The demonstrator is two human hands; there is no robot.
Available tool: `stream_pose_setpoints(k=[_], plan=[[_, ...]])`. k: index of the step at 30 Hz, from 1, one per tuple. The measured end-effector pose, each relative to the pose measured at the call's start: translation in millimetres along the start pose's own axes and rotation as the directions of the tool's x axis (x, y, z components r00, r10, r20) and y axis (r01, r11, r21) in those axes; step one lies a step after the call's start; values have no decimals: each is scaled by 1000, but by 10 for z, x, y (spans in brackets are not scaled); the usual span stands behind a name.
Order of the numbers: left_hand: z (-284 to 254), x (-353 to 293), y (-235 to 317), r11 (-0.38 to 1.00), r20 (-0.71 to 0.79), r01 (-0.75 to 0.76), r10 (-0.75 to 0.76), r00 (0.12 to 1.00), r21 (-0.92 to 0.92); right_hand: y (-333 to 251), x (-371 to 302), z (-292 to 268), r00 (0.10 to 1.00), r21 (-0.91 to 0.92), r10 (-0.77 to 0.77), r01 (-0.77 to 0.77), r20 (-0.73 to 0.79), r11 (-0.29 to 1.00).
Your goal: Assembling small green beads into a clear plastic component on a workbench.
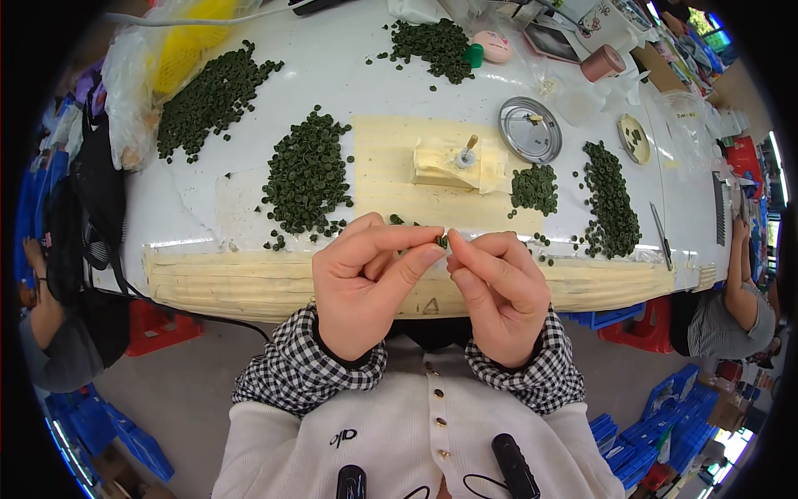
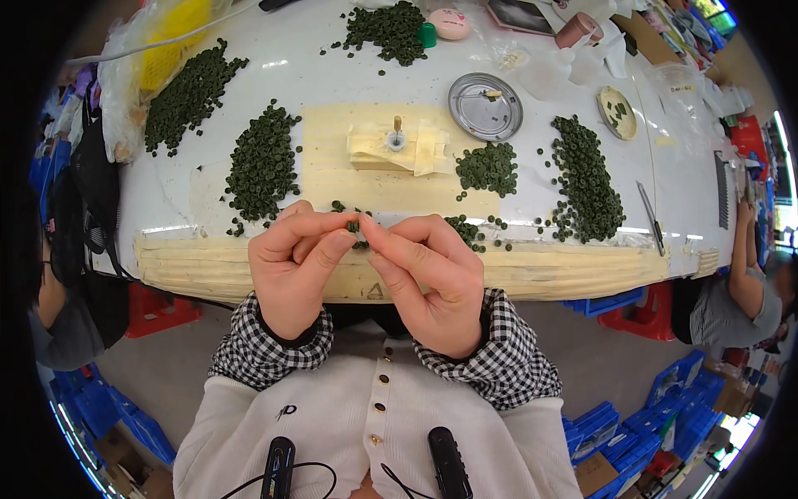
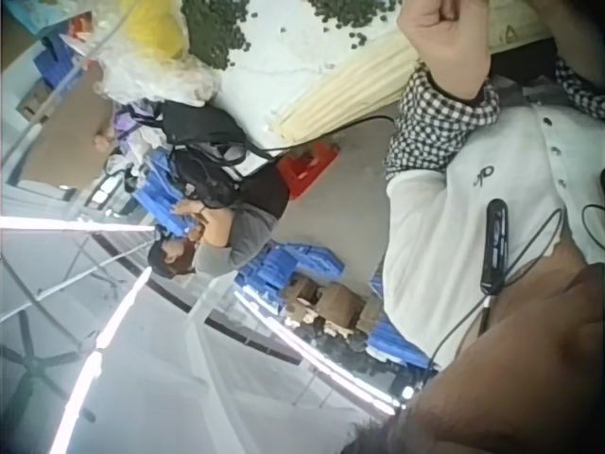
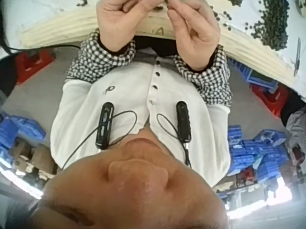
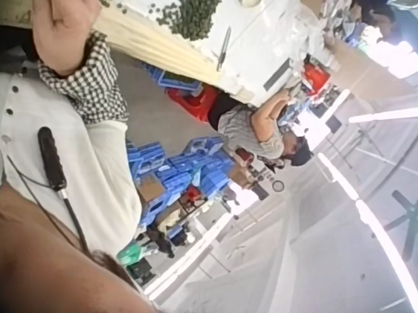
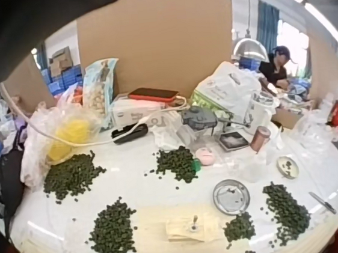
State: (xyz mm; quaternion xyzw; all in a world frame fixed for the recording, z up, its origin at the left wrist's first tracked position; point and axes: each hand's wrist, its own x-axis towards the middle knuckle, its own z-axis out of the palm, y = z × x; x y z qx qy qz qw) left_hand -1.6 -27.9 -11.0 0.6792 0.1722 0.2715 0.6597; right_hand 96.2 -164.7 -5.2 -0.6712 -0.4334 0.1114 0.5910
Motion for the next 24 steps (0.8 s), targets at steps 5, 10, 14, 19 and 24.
stream_pose_setpoints(k=[5, 10, 14, 19, 24], plan=[[-12, 11, 65, 976, 16, -95, 93, 996, 197, 5, 7, -3, 1000, -14, -24, 24, -3, 1000], [-29, 25, 68, 951, 32, -162, 159, 987, 262, 16, 14, 0, 999, -23, -48, 48, -11, 999], [-30, 30, 68, 936, 37, -190, 187, 982, 297, 22, 17, -12, 999, -37, -54, 54, -3, 998], [-43, 40, 70, 916, 45, -217, 215, 976, 338, 40, 27, -23, 998, -59, -58, 59, 19, 996], [-56, 55, 67, 925, 61, -204, 194, 979, 320, 53, 53, -44, 996, -89, -81, 84, 40, 992]])
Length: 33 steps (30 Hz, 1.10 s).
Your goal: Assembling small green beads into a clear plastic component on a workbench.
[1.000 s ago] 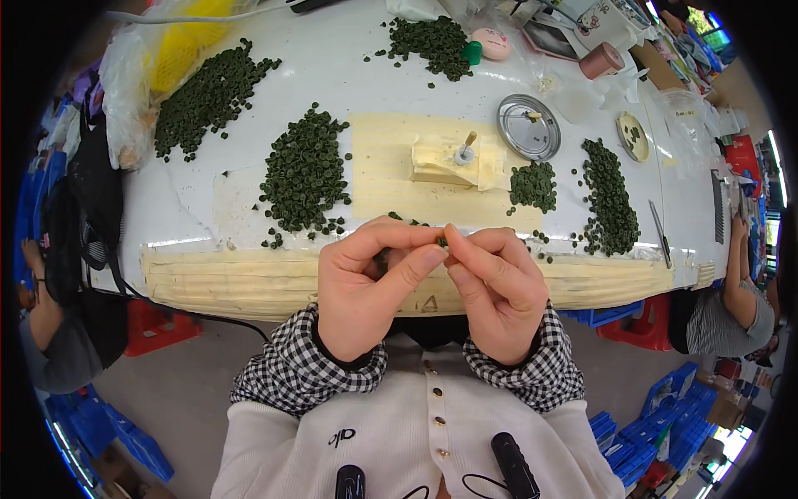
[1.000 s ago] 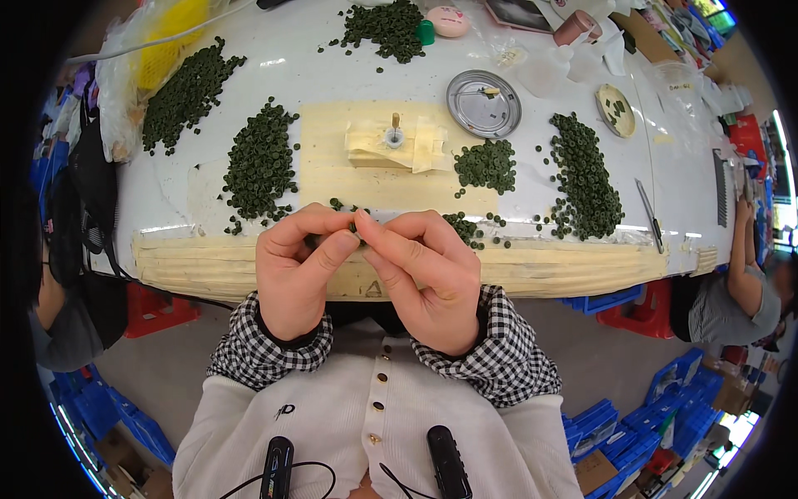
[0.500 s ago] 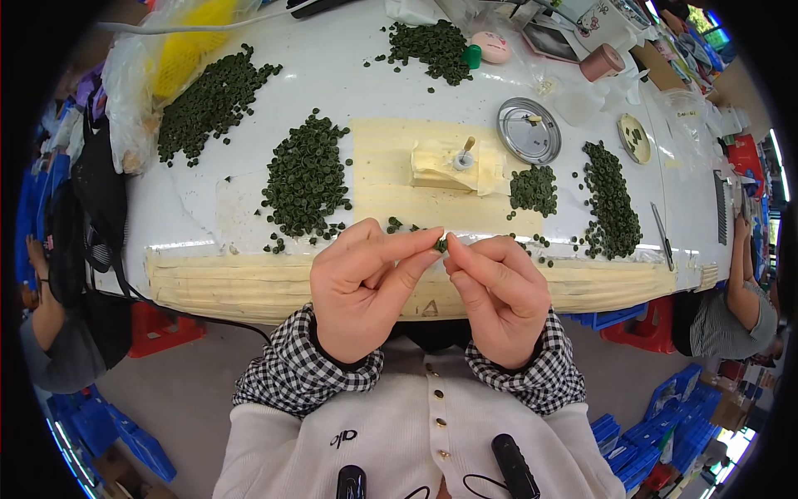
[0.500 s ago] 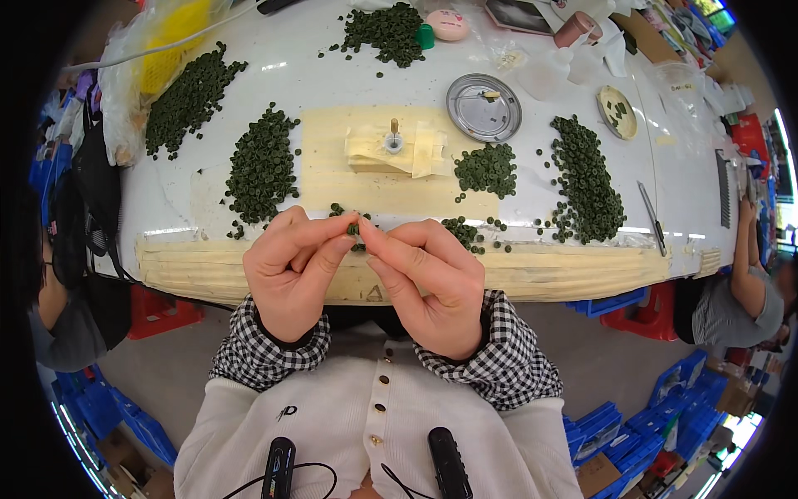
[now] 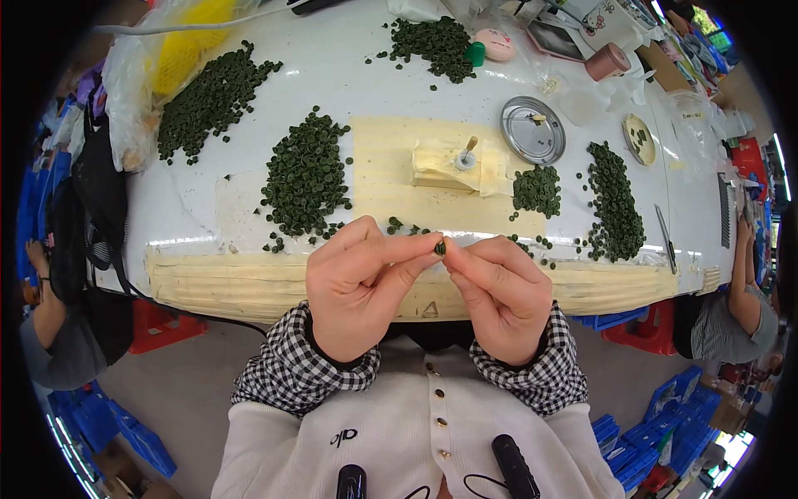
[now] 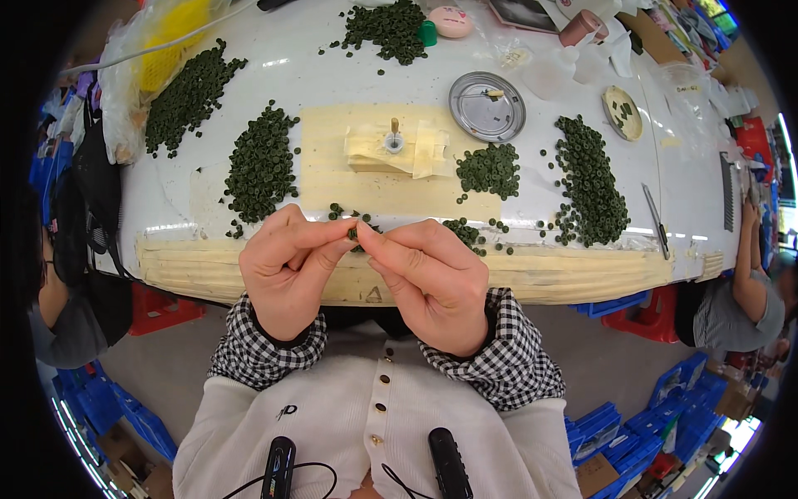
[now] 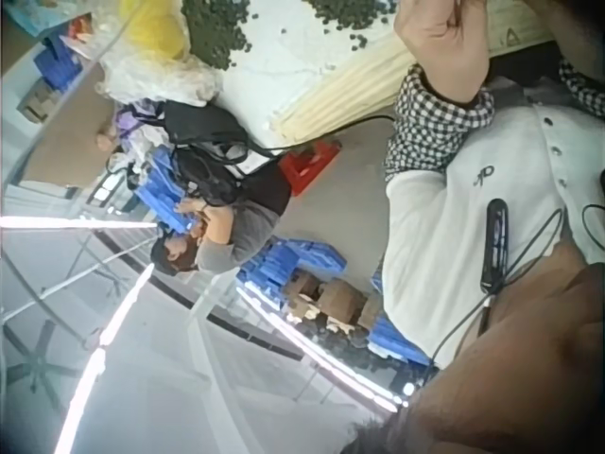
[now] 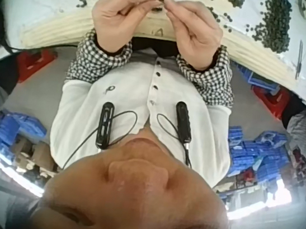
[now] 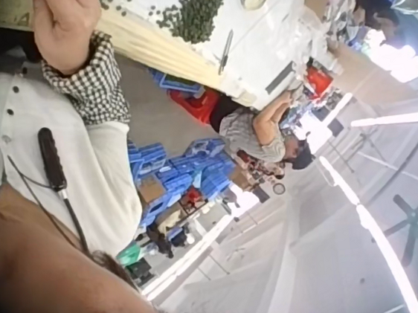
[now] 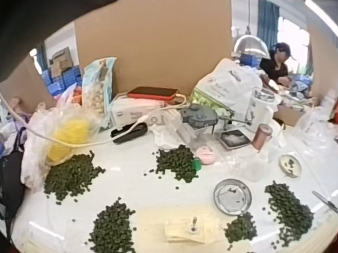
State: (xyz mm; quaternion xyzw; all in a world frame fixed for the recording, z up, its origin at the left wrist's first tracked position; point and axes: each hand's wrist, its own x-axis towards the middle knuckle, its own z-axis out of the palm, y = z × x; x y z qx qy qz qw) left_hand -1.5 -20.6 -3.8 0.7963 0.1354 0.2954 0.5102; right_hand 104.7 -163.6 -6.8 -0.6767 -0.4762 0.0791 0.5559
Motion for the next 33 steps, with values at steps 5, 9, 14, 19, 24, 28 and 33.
stream_pose_setpoints(k=[5, 9, 14, 19, 24, 28, 33], plan=[[-1, 4, -3, 999, 4, 32, -32, 999, -20, -5, 11, -6, 1000, -22, 0, 0, 14, 1000], [-38, 46, 30, 998, 15, 56, -56, 998, -14, 7, 50, -42, 998, -56, -53, 55, 35, 997], [-79, 96, 38, 996, 10, 89, -89, 996, -4, -60, 358, -293, 994, -260, -92, 72, -65, 963], [-78, 117, 13, 996, 9, 90, -90, 996, 5, 52, 800, -360, 988, -466, -142, 102, -53, 879], [-65, 124, -40, 998, 1, 55, -55, 998, -6, 203, 863, -275, 995, -425, -102, 101, 21, 899], [-57, 114, -46, 998, -10, 57, -57, 998, -12, 135, 845, -286, 987, -417, -155, 125, -40, 900], [-59, 123, -42, 998, -8, 59, -59, 998, -20, -173, 729, -392, 981, -200, -191, 182, -25, 963]])
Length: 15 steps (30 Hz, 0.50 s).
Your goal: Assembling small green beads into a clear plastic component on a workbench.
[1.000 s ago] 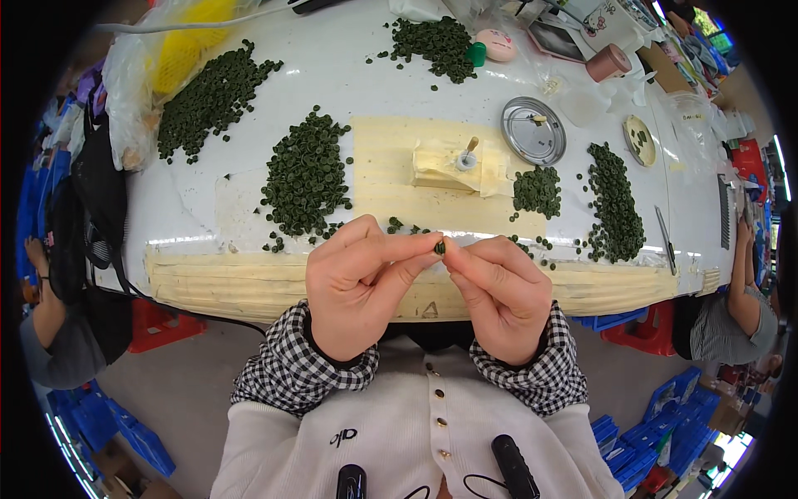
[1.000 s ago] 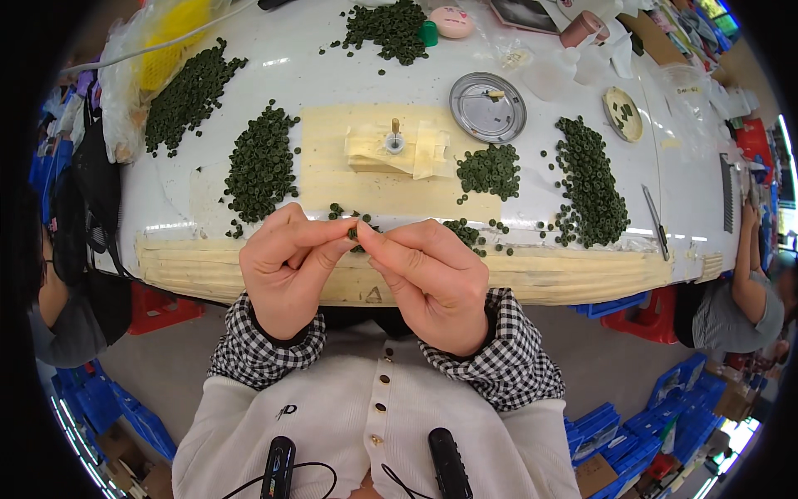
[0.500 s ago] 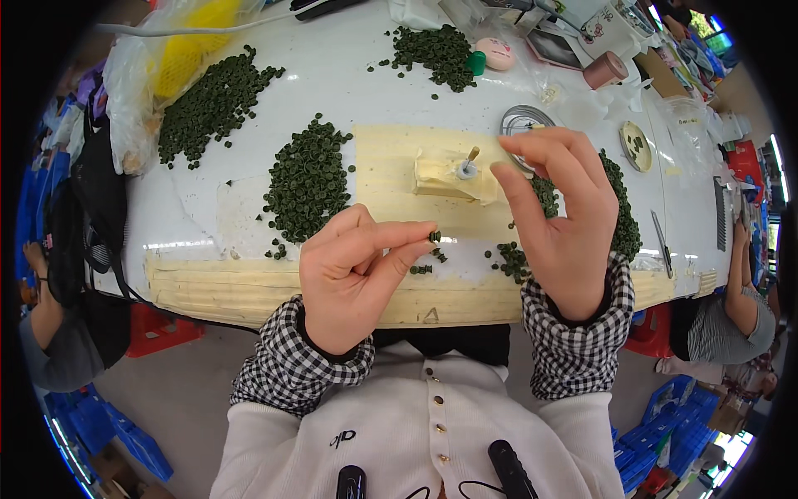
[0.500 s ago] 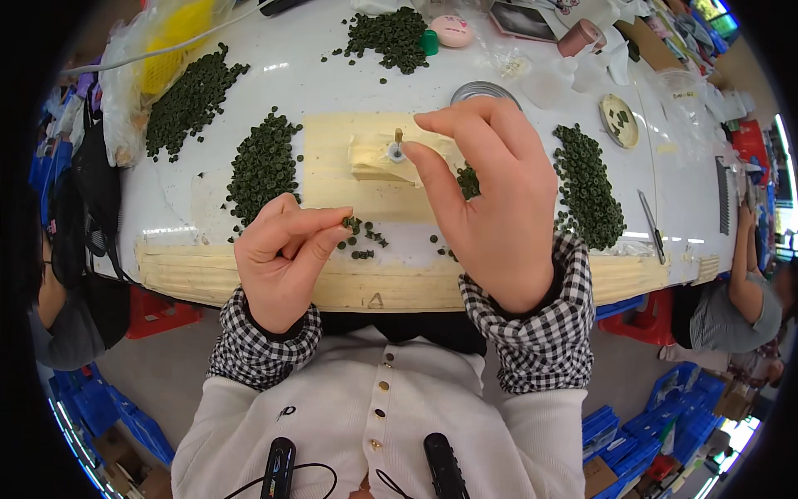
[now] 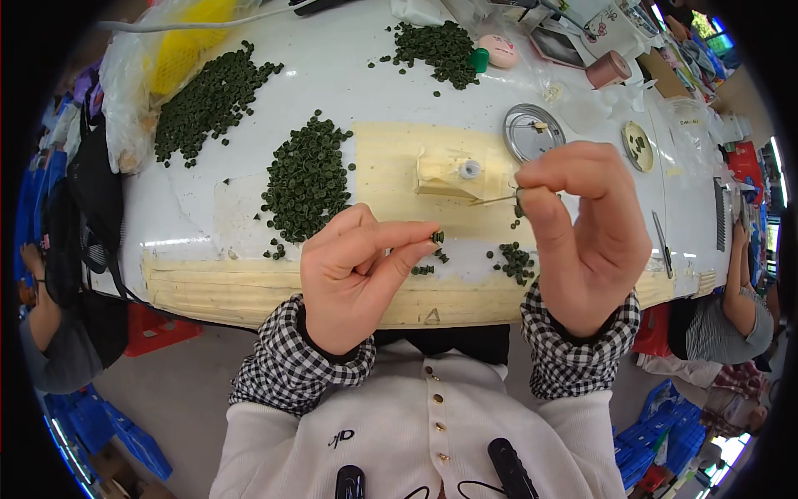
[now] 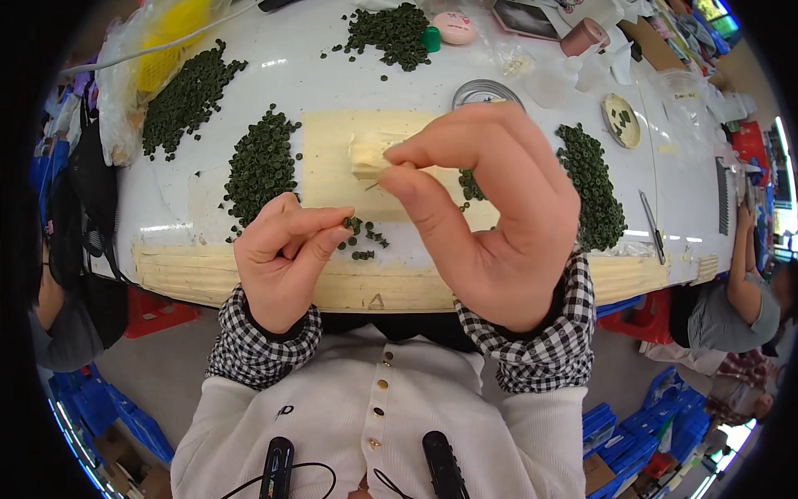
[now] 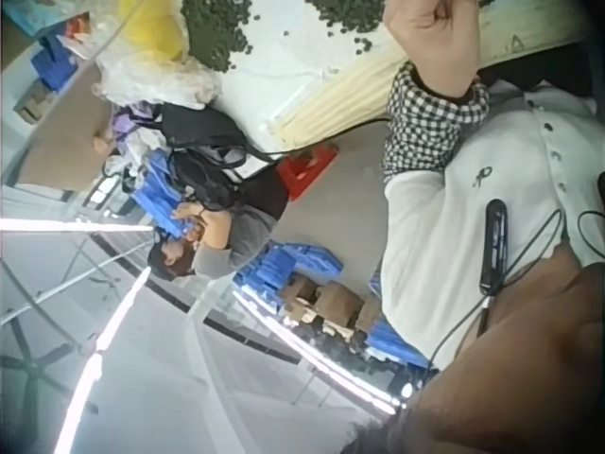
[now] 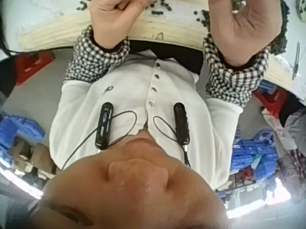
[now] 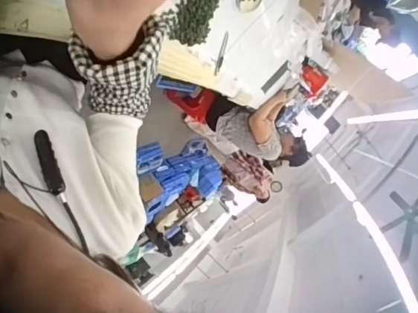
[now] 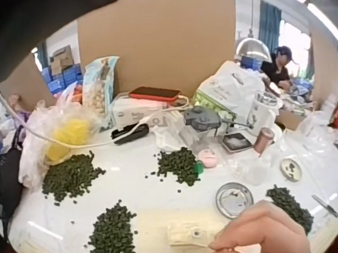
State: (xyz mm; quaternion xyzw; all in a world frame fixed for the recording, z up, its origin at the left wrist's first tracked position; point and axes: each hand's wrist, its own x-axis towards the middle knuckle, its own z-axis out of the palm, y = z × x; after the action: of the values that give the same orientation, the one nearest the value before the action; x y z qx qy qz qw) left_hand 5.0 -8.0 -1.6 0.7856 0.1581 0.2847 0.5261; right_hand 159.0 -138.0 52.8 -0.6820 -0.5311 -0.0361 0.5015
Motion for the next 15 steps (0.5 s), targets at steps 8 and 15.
stream_pose_setpoints(k=[8, 15], plan=[[-2, 3, -6, 1000, 18, -7, 7, 1000, -7, 2, -77, 147, 957, 282, 123, -198, 264, 939], [11, 1, -10, 1000, 8, -3, 3, 1000, -13, 12, -78, 134, 953, 235, 108, -179, 283, 955]])
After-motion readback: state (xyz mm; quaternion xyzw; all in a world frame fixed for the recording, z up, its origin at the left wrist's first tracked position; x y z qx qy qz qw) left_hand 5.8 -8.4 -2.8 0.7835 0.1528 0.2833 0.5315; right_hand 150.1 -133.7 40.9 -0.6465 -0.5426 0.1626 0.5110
